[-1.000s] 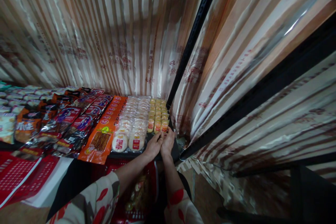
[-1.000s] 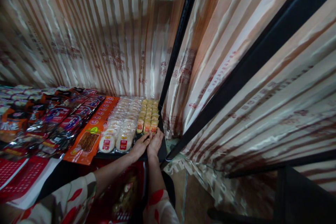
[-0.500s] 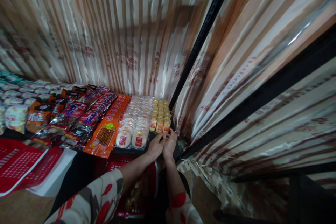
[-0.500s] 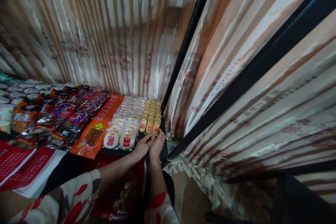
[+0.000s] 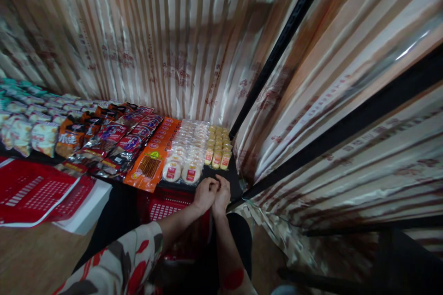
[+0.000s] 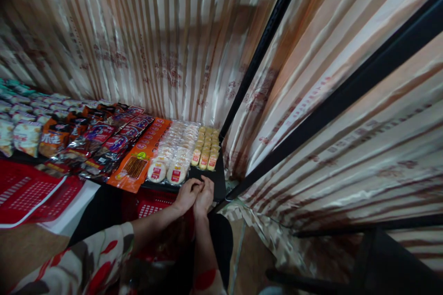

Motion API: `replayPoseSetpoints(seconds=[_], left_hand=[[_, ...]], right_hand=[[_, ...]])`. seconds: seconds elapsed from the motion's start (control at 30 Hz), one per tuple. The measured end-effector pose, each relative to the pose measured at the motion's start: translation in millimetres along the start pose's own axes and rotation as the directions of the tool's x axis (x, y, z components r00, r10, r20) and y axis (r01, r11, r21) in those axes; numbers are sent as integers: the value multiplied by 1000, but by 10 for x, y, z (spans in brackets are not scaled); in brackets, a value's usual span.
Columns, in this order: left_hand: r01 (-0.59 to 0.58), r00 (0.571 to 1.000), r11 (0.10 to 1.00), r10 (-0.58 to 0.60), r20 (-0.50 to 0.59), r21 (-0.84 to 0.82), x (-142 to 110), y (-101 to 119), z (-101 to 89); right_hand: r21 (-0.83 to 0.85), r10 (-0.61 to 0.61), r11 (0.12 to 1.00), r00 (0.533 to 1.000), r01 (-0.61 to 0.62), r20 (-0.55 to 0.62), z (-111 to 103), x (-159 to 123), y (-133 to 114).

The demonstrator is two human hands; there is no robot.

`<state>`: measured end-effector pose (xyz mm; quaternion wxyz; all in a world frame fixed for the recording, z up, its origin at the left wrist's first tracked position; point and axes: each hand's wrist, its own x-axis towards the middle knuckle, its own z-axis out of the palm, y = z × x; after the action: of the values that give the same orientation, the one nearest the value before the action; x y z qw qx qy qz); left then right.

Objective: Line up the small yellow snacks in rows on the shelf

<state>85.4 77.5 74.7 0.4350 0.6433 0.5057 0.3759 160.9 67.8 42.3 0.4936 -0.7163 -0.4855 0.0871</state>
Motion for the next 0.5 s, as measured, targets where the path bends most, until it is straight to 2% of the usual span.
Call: replayPoseSetpoints(seconds=[0.17,0.2,0.27,0.33,0.37,0.4,0.43,0.5], left_hand=[[-60,996,996,65,-65,70,-282,-247,-210],[-66,995,995,71,-68,72,-349,-331,-265],[-47,998,994,52,-44,100,-476,-520,-387],[36,999,978,-42,25,206,-579,-720,-524],[110,989,951,-134,65,291,-618,-822,-595],[182,964,909,-240,114,375,-648,-925,-667],[245,920,857,-354,171,454,-672,-1030,-737],[309,849,800,-475,229,514,-704,-1241,-872]], right_hand=[[-12,-50,999,999,50,11,109,-433,-46],[-21,-56,998,998,56,37,155,-541,-44],[-93,-28,995,984,45,175,267,-756,-35],[-195,38,980,928,38,371,396,-951,-20],[-224,63,973,890,45,452,463,-1036,-9],[-237,77,970,851,57,520,528,-1113,6],[-243,88,968,811,68,578,588,-1181,25],[-253,113,963,723,88,682,690,-1298,73]])
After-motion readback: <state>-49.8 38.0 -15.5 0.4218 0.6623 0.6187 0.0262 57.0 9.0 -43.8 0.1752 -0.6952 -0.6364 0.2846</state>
